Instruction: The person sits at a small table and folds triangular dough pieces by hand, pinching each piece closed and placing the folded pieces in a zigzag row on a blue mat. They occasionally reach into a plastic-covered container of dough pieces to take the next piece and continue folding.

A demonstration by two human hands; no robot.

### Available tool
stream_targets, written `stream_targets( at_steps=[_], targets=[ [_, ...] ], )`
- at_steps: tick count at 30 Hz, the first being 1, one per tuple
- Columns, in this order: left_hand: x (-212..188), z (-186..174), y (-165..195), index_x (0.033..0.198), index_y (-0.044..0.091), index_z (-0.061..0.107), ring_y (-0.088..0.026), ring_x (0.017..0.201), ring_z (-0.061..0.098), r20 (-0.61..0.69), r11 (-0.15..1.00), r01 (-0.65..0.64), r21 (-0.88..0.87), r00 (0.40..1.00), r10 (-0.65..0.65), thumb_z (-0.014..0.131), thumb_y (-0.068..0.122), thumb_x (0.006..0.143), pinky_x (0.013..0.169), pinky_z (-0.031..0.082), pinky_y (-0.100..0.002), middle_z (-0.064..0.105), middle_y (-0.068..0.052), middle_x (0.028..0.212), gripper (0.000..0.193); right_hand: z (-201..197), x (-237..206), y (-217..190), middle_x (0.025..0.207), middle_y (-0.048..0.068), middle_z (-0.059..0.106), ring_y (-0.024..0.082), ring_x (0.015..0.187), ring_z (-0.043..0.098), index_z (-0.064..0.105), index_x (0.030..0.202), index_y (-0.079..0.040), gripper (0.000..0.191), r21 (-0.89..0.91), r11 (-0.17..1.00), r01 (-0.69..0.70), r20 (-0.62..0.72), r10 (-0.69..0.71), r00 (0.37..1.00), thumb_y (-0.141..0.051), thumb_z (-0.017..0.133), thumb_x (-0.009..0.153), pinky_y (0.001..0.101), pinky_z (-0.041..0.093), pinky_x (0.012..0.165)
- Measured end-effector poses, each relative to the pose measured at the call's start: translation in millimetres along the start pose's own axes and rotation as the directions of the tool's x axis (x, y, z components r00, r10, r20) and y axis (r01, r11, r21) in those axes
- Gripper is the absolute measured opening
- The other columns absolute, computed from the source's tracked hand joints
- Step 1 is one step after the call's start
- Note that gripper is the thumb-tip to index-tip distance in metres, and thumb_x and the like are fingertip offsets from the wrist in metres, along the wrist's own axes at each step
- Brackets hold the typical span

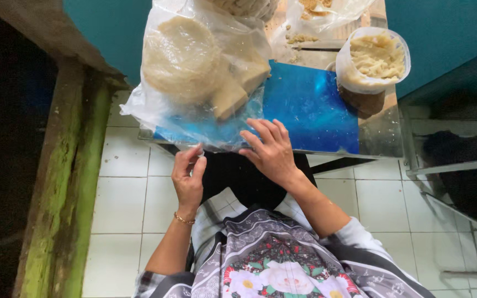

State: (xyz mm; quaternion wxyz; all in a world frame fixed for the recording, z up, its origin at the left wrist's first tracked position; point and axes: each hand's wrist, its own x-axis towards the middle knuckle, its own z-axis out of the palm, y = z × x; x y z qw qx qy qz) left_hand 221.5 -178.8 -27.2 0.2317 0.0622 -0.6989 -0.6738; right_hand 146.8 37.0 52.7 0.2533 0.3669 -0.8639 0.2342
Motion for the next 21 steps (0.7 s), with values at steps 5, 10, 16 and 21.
stream_targets(
  at_steps=[5, 10, 16, 21],
  targets=[
    [-5, -12, 37, 0.116, 0.01, 0.074, -0.015, 0.079, 0.064, 0.009, 0.938, -0.104, 0.33, 0.994, 0.107, 0.072, 0.008, 0.095, 0.077, 0.053, -0.028, 0.068, -0.005, 0.096, 0.021, 5, -18, -4, 0.121, 0.008, 0.071, 0.029, 0.112, 0.065, 0.071, 0.101, -0.01, 0.012, 0.148, 0.985, -0.09, -0.128, 0.109, 0.986, -0.013, 0.078, 0.092, 0.0441, 0.046, 0.102],
    [5, -12, 45, 0.119, 0.004, 0.071, -0.033, 0.106, 0.061, 0.14, 0.633, -0.477, 0.609, 0.851, 0.506, 0.071, 0.006, 0.093, 0.093, 0.051, -0.043, 0.066, -0.013, 0.115, 0.025, 1, -22, -19, 0.112, 0.011, 0.072, 0.031, 0.105, 0.068, 0.067, 0.102, -0.005, 0.006, 0.322, 0.929, -0.182, -0.245, 0.268, 0.932, -0.006, 0.072, 0.098, 0.0393, 0.052, 0.093],
    [14, 26, 17, 0.126, -0.004, 0.067, -0.04, 0.114, 0.06, 0.17, 0.662, -0.54, 0.519, 0.825, 0.539, 0.065, 0.008, 0.099, 0.1, 0.049, -0.048, 0.065, -0.021, 0.122, 0.029, 2, -17, -39, 0.115, 0.016, 0.071, 0.033, 0.099, 0.068, 0.057, 0.107, -0.002, 0.007, 0.412, 0.903, -0.118, -0.259, 0.241, 0.935, -0.001, 0.062, 0.103, 0.0398, 0.054, 0.087],
    [55, 53, 5, 0.112, 0.001, 0.072, -0.041, 0.106, 0.064, 0.049, 0.698, -0.328, 0.636, 0.92, 0.388, 0.061, 0.016, 0.101, 0.095, 0.049, -0.049, 0.071, -0.023, 0.112, 0.021, -1, -22, -42, 0.113, 0.017, 0.067, 0.033, 0.098, 0.067, 0.056, 0.106, -0.002, 0.007, 0.422, 0.903, -0.075, -0.236, 0.189, 0.953, 0.002, 0.062, 0.102, 0.0392, 0.055, 0.084]
  ],
)
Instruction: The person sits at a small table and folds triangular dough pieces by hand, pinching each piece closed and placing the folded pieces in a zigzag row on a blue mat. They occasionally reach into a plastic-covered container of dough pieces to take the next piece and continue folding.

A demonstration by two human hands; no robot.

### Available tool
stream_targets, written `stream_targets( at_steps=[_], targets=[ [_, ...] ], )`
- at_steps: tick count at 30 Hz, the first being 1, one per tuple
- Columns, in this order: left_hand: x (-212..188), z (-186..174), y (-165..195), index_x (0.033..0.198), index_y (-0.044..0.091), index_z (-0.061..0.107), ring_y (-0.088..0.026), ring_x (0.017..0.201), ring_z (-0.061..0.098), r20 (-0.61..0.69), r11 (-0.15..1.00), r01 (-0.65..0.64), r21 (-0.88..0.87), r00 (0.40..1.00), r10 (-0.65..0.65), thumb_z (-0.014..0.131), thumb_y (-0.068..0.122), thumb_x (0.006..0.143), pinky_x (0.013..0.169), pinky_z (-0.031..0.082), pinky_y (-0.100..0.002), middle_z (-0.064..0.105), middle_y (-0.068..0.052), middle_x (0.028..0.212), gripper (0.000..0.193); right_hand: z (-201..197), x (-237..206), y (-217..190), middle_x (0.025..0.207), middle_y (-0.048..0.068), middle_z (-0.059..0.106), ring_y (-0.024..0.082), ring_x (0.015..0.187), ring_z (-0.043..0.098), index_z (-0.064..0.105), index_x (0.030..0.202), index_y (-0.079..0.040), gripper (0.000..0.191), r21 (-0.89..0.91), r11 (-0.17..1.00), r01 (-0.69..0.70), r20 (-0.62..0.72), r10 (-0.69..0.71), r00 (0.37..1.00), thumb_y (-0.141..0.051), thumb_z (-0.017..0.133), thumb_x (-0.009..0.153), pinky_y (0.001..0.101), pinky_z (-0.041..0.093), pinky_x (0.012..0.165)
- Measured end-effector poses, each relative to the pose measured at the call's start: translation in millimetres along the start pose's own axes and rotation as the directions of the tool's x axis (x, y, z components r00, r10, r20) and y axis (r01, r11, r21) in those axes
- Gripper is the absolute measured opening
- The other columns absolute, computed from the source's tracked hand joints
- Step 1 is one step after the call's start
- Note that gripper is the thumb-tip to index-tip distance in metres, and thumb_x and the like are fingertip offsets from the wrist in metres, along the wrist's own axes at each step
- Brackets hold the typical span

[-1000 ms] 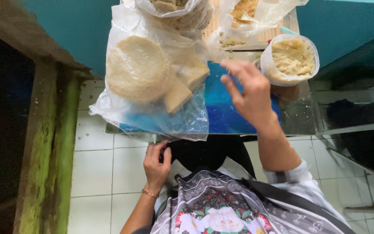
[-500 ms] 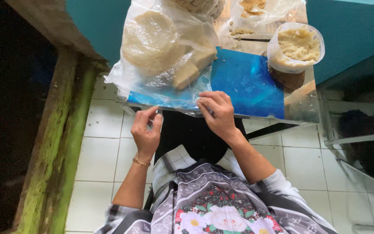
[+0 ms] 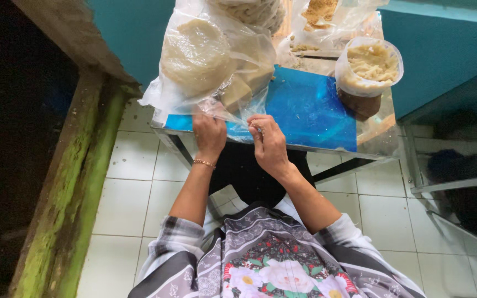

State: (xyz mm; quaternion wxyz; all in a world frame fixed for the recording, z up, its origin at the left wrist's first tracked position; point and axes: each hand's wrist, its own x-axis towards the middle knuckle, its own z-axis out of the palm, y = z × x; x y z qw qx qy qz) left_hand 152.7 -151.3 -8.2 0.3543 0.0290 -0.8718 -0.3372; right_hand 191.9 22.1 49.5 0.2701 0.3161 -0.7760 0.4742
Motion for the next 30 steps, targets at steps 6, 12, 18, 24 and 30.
stream_targets(
  at_steps=[6, 12, 18, 24, 30],
  targets=[
    [17, 8, 19, 0.105, 0.002, 0.074, -0.043, 0.097, 0.067, 0.013, 0.98, 0.16, 0.12, 0.987, -0.163, 0.066, 0.033, 0.097, 0.09, 0.048, -0.051, 0.074, -0.022, 0.1, 0.033, -6, -8, 7, 0.113, 0.016, 0.067, 0.031, 0.093, 0.067, 0.056, 0.104, -0.001, 0.007, 0.045, 0.997, -0.062, 0.027, 0.061, 0.998, 0.002, 0.062, 0.102, 0.0373, 0.055, 0.077],
    [30, 29, 27, 0.103, 0.007, 0.078, -0.042, 0.106, 0.066, 0.009, 0.892, 0.356, 0.278, 0.928, -0.373, 0.063, 0.062, 0.09, 0.099, 0.042, -0.055, 0.074, -0.02, 0.106, 0.059, -8, -13, 10, 0.113, 0.017, 0.067, 0.033, 0.098, 0.067, 0.057, 0.105, -0.001, 0.007, 0.039, 0.999, -0.019, 0.018, 0.019, 1.0, 0.002, 0.063, 0.101, 0.0393, 0.055, 0.083],
    [25, 40, 15, 0.121, 0.016, 0.072, -0.041, 0.119, 0.061, 0.122, 0.879, 0.417, 0.231, 0.884, -0.451, 0.065, 0.072, 0.078, 0.099, 0.04, -0.057, 0.069, -0.016, 0.126, 0.071, -7, -20, 13, 0.111, 0.017, 0.068, 0.034, 0.099, 0.068, 0.059, 0.104, -0.001, 0.007, 0.061, 0.998, -0.03, 0.007, 0.03, 1.0, 0.0, 0.064, 0.1, 0.0402, 0.056, 0.085],
    [36, 49, 8, 0.134, 0.02, 0.063, -0.04, 0.129, 0.054, 0.267, 0.824, 0.518, 0.228, 0.781, -0.565, 0.07, 0.072, 0.068, 0.105, 0.033, -0.061, 0.061, -0.014, 0.139, 0.084, -11, -25, 14, 0.11, 0.016, 0.069, 0.034, 0.102, 0.068, 0.061, 0.105, -0.001, 0.007, 0.056, 0.998, -0.035, 0.007, 0.035, 0.999, -0.001, 0.065, 0.1, 0.0397, 0.056, 0.088],
    [28, 65, 11, 0.138, 0.015, 0.06, -0.041, 0.131, 0.051, 0.266, 0.849, 0.48, 0.222, 0.808, -0.526, 0.072, 0.071, 0.064, 0.107, 0.032, -0.059, 0.059, -0.017, 0.141, 0.093, -27, -31, 15, 0.11, 0.015, 0.07, 0.031, 0.102, 0.069, 0.062, 0.106, -0.001, 0.007, 0.088, 0.994, -0.067, -0.031, 0.07, 0.997, -0.005, 0.066, 0.102, 0.0378, 0.056, 0.089]
  ],
)
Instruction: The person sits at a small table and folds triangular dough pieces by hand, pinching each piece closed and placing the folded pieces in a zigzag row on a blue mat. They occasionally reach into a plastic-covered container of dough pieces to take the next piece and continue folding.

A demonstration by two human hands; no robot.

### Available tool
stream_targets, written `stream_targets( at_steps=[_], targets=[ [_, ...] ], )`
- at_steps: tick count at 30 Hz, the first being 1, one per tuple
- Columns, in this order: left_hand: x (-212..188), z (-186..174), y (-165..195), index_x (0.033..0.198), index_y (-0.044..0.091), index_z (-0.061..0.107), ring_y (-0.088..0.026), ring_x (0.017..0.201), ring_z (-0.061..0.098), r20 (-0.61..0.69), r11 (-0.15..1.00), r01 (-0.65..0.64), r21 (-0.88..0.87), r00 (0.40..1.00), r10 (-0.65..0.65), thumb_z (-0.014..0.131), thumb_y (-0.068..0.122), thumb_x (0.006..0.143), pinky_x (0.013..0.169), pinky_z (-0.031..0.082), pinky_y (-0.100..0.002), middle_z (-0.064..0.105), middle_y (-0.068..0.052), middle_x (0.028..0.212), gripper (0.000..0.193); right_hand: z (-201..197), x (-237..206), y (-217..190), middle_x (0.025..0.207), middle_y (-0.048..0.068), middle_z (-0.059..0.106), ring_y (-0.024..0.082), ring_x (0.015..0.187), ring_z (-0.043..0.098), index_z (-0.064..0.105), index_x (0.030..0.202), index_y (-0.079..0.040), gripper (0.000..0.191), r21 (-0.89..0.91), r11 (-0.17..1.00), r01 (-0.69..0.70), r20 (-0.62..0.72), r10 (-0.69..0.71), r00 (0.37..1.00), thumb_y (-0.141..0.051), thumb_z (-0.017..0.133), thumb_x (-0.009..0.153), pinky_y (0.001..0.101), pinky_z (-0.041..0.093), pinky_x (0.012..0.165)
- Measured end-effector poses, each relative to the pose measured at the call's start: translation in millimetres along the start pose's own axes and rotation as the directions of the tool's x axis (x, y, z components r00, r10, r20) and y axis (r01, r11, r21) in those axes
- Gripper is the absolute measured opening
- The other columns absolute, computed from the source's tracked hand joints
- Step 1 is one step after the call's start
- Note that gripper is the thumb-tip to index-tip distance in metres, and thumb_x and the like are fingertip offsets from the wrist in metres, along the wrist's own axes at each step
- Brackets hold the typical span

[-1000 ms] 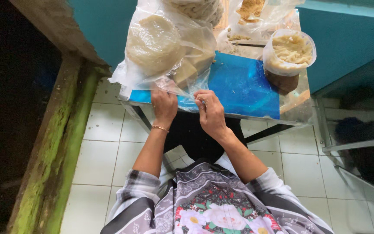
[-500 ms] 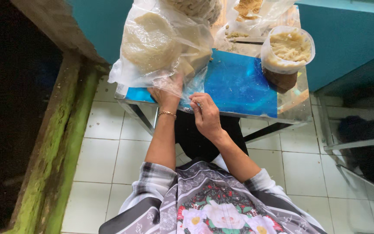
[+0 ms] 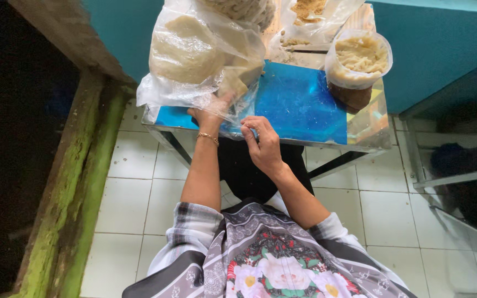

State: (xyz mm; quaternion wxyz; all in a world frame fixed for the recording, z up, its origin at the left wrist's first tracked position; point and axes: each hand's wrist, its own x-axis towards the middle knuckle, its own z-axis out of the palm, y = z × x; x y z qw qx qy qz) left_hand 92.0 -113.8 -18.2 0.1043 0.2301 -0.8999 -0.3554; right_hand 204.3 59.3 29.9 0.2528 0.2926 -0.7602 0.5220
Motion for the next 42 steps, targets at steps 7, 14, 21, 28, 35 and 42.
stream_targets(
  at_steps=[7, 14, 21, 28, 35, 42],
  targets=[
    [-21, -20, -2, 0.13, 0.006, 0.07, -0.034, 0.113, 0.071, 0.059, 0.963, -0.007, -0.268, 0.998, 0.024, 0.081, 0.053, 0.078, 0.102, 0.051, -0.045, 0.075, -0.018, 0.126, 0.071, -24, -6, -3, 0.116, 0.015, 0.066, 0.026, 0.097, 0.07, 0.063, 0.121, -0.002, 0.019, 0.075, 0.991, -0.108, -0.014, 0.109, 0.994, -0.006, 0.067, 0.103, 0.0337, 0.057, 0.085],
    [-84, -101, -62, 0.14, 0.0, 0.048, -0.018, 0.106, 0.071, 0.146, 0.659, -0.028, -0.752, 0.968, 0.207, 0.079, 0.01, 0.085, 0.089, 0.059, -0.031, 0.07, -0.014, 0.12, 0.064, -41, 10, 1, 0.142, 0.014, 0.06, 0.036, 0.131, 0.057, 0.059, 0.141, -0.009, 0.046, -0.241, 0.968, 0.065, 0.141, -0.032, 0.989, -0.025, 0.069, 0.1, 0.0459, 0.046, 0.111],
    [-104, -234, -81, 0.141, 0.001, 0.053, -0.017, 0.106, 0.067, 0.314, 0.721, 0.053, -0.691, 0.92, 0.234, 0.075, 0.012, 0.085, 0.09, 0.055, -0.031, 0.069, -0.012, 0.119, 0.061, 3, 13, 6, 0.148, 0.012, 0.052, 0.034, 0.137, 0.048, 0.06, 0.141, -0.016, 0.062, -0.409, 0.869, 0.277, 0.454, -0.069, 0.888, -0.052, 0.069, 0.091, 0.0554, 0.032, 0.115],
    [-69, -145, -7, 0.146, 0.001, 0.045, -0.016, 0.109, 0.067, 0.212, 0.47, -0.035, -0.882, 0.861, 0.463, 0.072, 0.003, 0.092, 0.093, 0.056, -0.03, 0.068, -0.011, 0.12, 0.06, -12, 4, 11, 0.132, 0.012, 0.067, 0.032, 0.126, 0.063, 0.064, 0.132, -0.01, 0.038, -0.088, 0.994, -0.065, 0.296, 0.089, 0.951, -0.022, 0.074, 0.097, 0.0433, 0.051, 0.109],
    [-6, -51, 27, 0.125, 0.009, 0.063, -0.042, 0.093, 0.072, 0.068, 0.913, -0.392, -0.116, 0.914, 0.401, 0.073, 0.035, 0.091, 0.083, 0.055, -0.049, 0.075, -0.021, 0.101, 0.044, -47, 17, 29, 0.122, 0.014, 0.07, 0.024, 0.101, 0.072, 0.068, 0.125, -0.005, 0.029, -0.12, 0.972, -0.2, 0.099, 0.213, 0.972, -0.003, 0.071, 0.096, 0.0341, 0.06, 0.088],
    [-16, -33, 15, 0.121, 0.006, 0.057, -0.039, 0.082, 0.076, 0.018, 0.877, -0.148, -0.457, 0.984, 0.175, 0.074, 0.036, 0.083, 0.073, 0.058, -0.047, 0.075, -0.02, 0.089, 0.051, -14, 55, 48, 0.121, 0.013, 0.067, 0.021, 0.098, 0.072, 0.066, 0.127, -0.005, 0.032, -0.083, 0.979, -0.187, 0.081, 0.193, 0.978, -0.003, 0.072, 0.096, 0.0321, 0.061, 0.081]
  ],
)
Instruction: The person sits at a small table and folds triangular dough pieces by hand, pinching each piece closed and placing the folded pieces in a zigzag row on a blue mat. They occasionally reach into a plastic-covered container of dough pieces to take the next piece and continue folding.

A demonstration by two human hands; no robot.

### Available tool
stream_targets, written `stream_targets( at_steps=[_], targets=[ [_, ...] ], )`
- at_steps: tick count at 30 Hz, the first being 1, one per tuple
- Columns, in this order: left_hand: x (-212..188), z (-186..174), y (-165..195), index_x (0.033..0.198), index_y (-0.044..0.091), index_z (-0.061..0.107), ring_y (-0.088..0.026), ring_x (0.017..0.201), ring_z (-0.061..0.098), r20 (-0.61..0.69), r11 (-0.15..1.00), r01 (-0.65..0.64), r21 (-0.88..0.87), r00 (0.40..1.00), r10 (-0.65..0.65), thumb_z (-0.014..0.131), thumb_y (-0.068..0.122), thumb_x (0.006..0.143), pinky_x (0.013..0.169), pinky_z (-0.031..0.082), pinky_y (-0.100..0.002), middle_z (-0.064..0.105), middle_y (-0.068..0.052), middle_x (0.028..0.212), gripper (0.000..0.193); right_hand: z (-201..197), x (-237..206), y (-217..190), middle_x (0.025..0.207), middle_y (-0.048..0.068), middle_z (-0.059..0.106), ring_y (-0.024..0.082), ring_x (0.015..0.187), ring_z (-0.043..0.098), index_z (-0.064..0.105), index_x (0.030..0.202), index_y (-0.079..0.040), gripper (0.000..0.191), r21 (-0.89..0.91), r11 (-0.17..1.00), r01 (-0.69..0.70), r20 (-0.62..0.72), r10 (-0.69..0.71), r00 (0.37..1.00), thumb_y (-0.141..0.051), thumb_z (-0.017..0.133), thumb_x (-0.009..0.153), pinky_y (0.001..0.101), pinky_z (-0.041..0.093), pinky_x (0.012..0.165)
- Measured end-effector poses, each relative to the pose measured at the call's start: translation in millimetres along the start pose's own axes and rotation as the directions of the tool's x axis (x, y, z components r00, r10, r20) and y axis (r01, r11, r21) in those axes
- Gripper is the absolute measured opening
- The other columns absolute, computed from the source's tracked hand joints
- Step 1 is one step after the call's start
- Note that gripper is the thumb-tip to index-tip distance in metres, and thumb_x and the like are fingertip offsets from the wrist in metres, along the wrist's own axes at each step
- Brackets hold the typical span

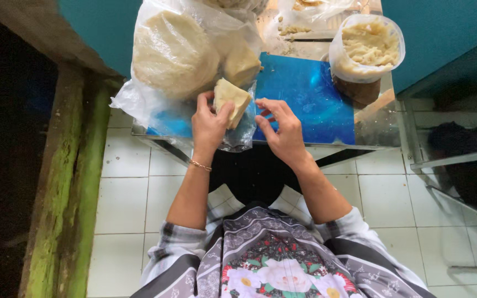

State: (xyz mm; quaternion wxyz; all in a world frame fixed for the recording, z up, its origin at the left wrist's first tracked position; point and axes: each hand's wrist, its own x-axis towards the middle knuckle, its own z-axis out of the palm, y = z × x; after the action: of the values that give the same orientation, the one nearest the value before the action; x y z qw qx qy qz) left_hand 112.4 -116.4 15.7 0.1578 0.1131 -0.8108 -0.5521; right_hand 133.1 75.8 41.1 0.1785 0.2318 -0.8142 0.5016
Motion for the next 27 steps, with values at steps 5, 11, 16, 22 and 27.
stream_targets(
  at_steps=[5, 11, 16, 22, 27],
  targets=[
    [2, 12, 4, 0.124, 0.001, 0.055, -0.04, 0.084, 0.073, -0.153, 0.998, -0.045, 0.05, 0.987, 0.052, 0.075, 0.031, 0.089, 0.075, 0.055, -0.046, 0.072, -0.022, 0.092, 0.05, 23, 39, 6, 0.123, 0.013, 0.066, 0.025, 0.102, 0.071, 0.067, 0.124, -0.007, 0.026, -0.073, 0.996, 0.051, 0.036, -0.048, 0.998, -0.007, 0.074, 0.099, 0.0328, 0.061, 0.082],
    [26, -13, -8, 0.122, 0.002, 0.063, -0.039, 0.096, 0.073, -0.078, 0.971, -0.226, 0.083, 0.97, 0.232, 0.076, 0.029, 0.088, 0.083, 0.058, -0.044, 0.074, -0.022, 0.107, 0.046, 29, 51, 15, 0.129, 0.018, 0.064, 0.033, 0.112, 0.066, 0.061, 0.132, -0.004, 0.044, -0.117, 0.991, 0.069, 0.147, -0.051, 0.988, -0.013, 0.076, 0.092, 0.0397, 0.056, 0.091],
    [57, -19, -16, 0.132, 0.003, 0.062, -0.04, 0.105, 0.071, 0.015, 0.958, -0.262, 0.121, 0.965, 0.262, 0.076, 0.029, 0.089, 0.09, 0.056, -0.045, 0.073, -0.021, 0.117, 0.053, 48, 67, 31, 0.132, 0.017, 0.066, 0.036, 0.122, 0.063, 0.061, 0.132, -0.002, 0.045, -0.163, 0.984, 0.064, 0.165, -0.037, 0.986, -0.019, 0.077, 0.093, 0.0423, 0.052, 0.103],
    [90, -23, -20, 0.132, 0.003, 0.061, -0.04, 0.107, 0.071, 0.092, 0.959, -0.269, 0.089, 0.961, 0.261, 0.075, 0.029, 0.089, 0.091, 0.056, -0.045, 0.073, -0.021, 0.118, 0.052, 57, 80, 39, 0.134, 0.018, 0.065, 0.036, 0.124, 0.062, 0.059, 0.135, -0.003, 0.047, -0.141, 0.989, 0.035, 0.164, -0.011, 0.986, -0.018, 0.076, 0.094, 0.0415, 0.052, 0.105],
    [105, -23, -21, 0.131, 0.003, 0.062, -0.038, 0.108, 0.073, 0.097, 0.96, -0.276, 0.043, 0.958, 0.271, 0.075, 0.029, 0.089, 0.091, 0.057, -0.043, 0.073, -0.021, 0.118, 0.051, 58, 90, 40, 0.135, 0.019, 0.064, 0.036, 0.126, 0.062, 0.059, 0.137, -0.003, 0.05, -0.133, 0.991, 0.001, 0.174, 0.022, 0.984, -0.018, 0.076, 0.093, 0.0414, 0.051, 0.106]
  ],
)
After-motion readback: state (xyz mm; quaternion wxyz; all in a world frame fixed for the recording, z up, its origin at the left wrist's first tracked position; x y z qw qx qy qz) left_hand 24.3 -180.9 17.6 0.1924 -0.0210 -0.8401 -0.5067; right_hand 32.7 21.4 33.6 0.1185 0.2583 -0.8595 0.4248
